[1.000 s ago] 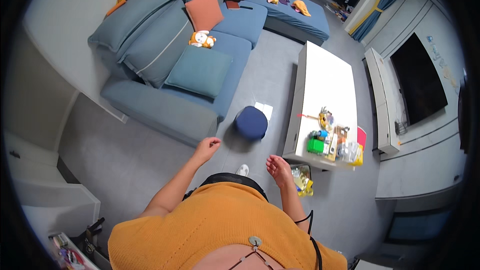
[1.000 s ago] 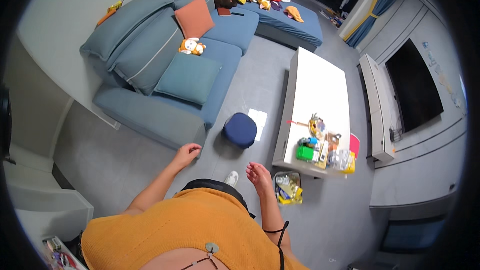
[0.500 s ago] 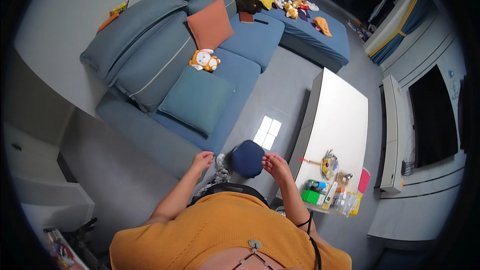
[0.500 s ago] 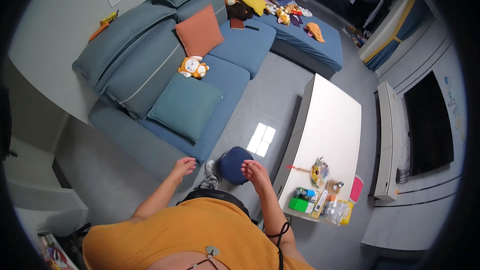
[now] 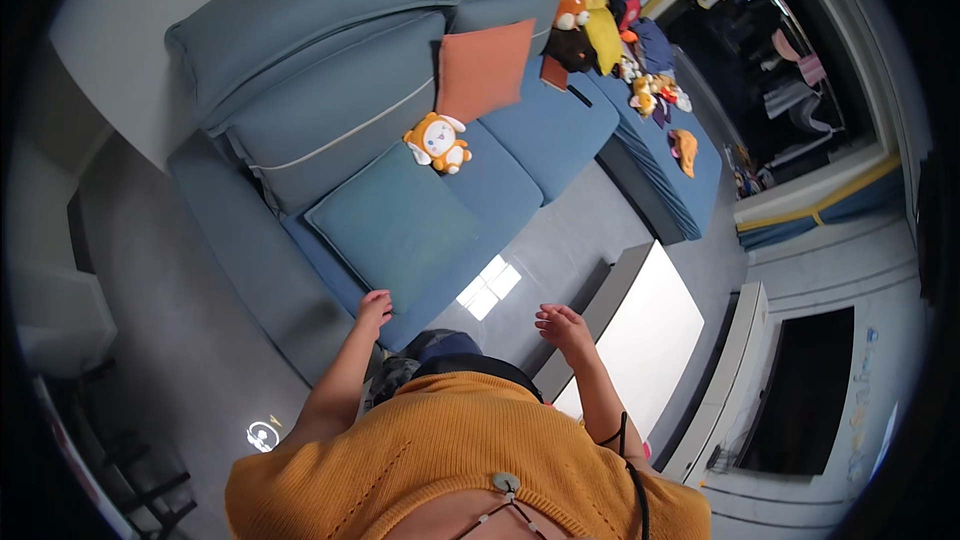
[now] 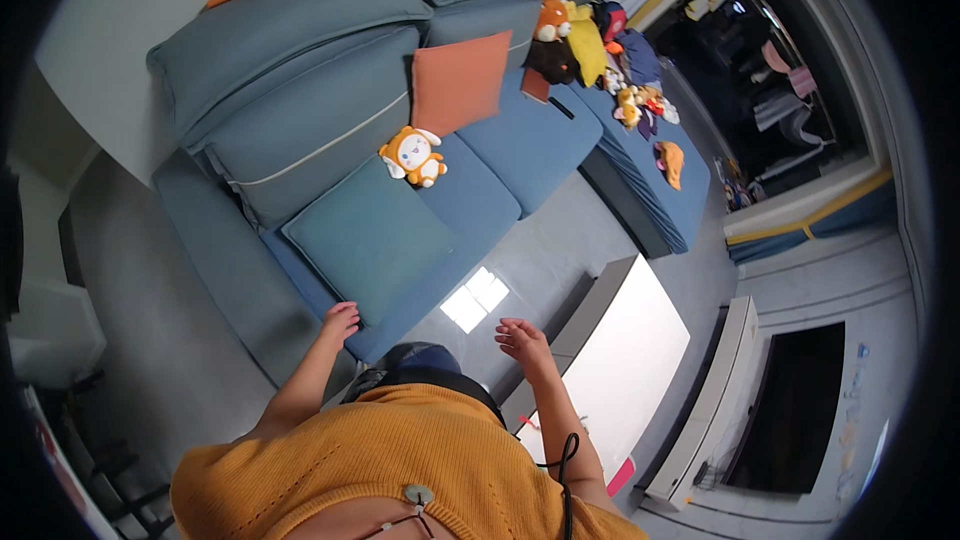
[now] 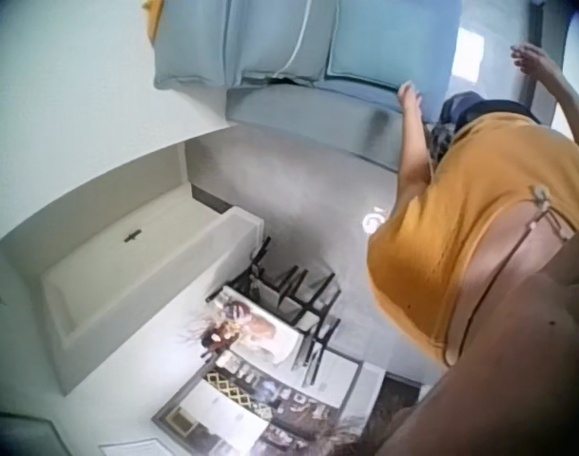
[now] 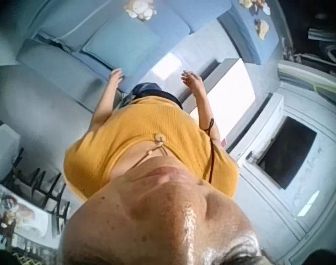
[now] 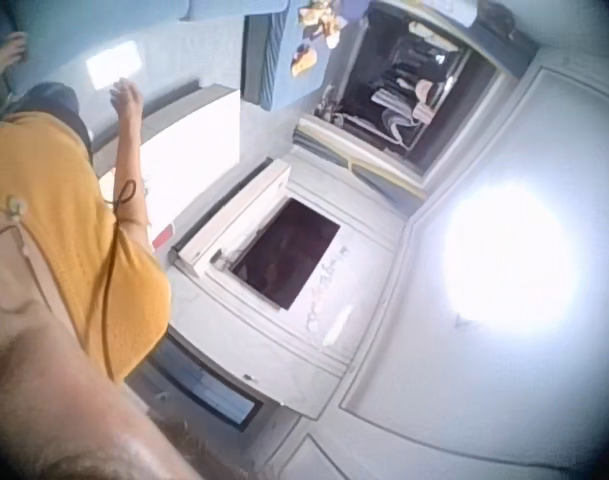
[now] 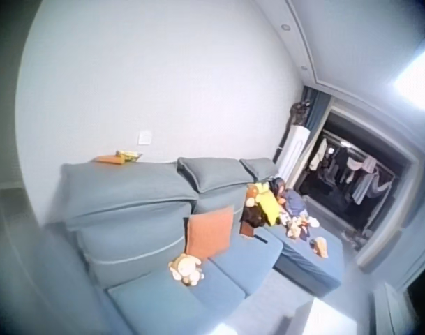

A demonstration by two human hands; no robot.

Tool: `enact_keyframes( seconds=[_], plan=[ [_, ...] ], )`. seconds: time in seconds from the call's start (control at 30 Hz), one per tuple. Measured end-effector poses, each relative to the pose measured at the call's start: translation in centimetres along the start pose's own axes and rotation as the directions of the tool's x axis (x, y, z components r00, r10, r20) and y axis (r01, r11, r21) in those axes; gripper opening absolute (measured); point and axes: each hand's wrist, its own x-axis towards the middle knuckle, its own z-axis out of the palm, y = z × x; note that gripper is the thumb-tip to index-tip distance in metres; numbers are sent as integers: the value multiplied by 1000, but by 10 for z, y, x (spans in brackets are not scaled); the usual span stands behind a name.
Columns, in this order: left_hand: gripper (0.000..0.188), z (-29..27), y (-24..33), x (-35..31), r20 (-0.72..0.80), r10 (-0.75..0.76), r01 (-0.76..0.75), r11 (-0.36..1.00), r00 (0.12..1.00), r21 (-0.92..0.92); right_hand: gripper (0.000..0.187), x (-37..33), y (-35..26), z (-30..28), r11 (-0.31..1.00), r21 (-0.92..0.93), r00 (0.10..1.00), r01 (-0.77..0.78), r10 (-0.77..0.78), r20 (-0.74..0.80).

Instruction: The person fills a pitcher from a water dispenser, places it on a base, then retrieves two cushions from a couch and places them on chairs at a table.

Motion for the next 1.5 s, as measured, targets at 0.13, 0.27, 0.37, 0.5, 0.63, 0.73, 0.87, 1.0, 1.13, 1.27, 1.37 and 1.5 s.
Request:
enact_keyframes(
  seconds=[0.13,0.27,0.37,0.5,0.63,0.73,0.87,1.0,1.13,1.27,1.37,1.5],
  plan=[
    [23,-2,-3,9,-112,-57,46,994,992,-100,19,55,-30,-13,994,-102,999,-31,30,-13],
    [21,19,-17,19,-221,-95,45,974,971,-221,21,116,-70,3,961,-276,992,4,31,123],
    [26,38,-39,50,-275,-88,35,981,957,-191,22,187,-93,21,908,-407,945,97,44,323],
    [51,43,-110,110,-484,46,-37,999,874,28,20,294,-115,36,854,-493,883,168,92,461],
    [76,80,-112,106,-545,-372,144,898,751,-415,21,341,-153,58,848,-467,842,250,47,537],
    [84,84,-107,135,-477,-631,94,657,612,-748,22,369,-148,46,852,-482,867,203,72,493],
    [82,74,-102,149,-192,-661,-268,-15,725,-963,21,386,-137,9,827,-544,881,141,145,450],
    [69,81,-103,135,-436,-486,-456,84,758,-886,18,420,-154,-4,811,-556,876,181,124,467],
    [61,78,-56,87,-622,-376,-521,342,687,-782,15,501,-210,38,572,-484,712,662,-278,645],
    [55,109,75,24,-832,-173,-667,524,527,-531,19,524,-284,144,127,-458,451,880,-527,720],
    [51,148,184,-18,-902,-23,-755,539,431,-374,33,536,-310,196,-257,-327,99,910,-630,770],
    [39,185,256,-67,-945,108,-769,612,309,-182,55,558,-348,244,-453,-415,5,789,-671,742]
  ],
)
